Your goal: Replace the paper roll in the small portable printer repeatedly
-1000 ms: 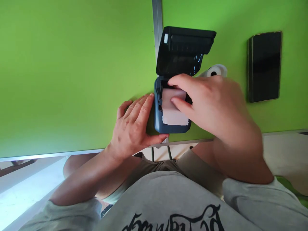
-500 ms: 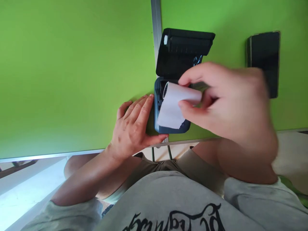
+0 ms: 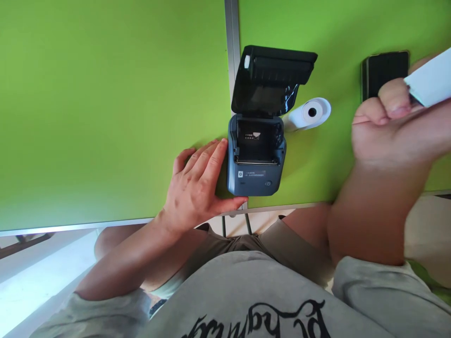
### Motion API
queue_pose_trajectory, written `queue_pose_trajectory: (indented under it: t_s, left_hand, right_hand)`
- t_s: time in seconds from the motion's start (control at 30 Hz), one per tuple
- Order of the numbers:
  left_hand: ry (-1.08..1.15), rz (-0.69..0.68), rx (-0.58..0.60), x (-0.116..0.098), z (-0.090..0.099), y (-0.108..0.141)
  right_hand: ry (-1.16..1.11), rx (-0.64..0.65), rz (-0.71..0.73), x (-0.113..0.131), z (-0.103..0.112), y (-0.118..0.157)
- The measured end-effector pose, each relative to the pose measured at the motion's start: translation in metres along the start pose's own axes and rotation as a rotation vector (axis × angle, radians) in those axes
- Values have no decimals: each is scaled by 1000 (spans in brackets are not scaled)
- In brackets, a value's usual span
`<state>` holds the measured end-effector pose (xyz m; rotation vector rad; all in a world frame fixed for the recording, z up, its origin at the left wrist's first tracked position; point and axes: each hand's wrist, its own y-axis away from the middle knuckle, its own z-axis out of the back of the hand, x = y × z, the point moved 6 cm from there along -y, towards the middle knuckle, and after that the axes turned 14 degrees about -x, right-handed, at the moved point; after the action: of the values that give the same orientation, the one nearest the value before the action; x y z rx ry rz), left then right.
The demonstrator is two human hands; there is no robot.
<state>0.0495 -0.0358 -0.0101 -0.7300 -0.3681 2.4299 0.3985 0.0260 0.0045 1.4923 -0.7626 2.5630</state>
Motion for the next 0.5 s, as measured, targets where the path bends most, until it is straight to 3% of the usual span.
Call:
queue_pose_trajectory:
  t_s: [0.03,0.07,0.13,0.23,0.37,0.5]
  left_hand:
    - [4,5,3,0,0,0]
    - [7,9,4,0,-1,0]
    - [8,6,-3,0,0,0]
    - [0,0,-13,0,0,-1]
    - [21,1,-15,-1,1,-1]
    - [29,2,-13,0,1,-1]
  right_hand:
    - [-195,-273,-118,-7,7,3]
    - [-311,-443,-179,-11,6,10]
    - [-338,-512,-131,-8,-10,22]
    - [-137,-483,-32,-5,-31,31]
    - [161,-514,70,-1,-33,30]
    - [364,-331,202,14,-40,21]
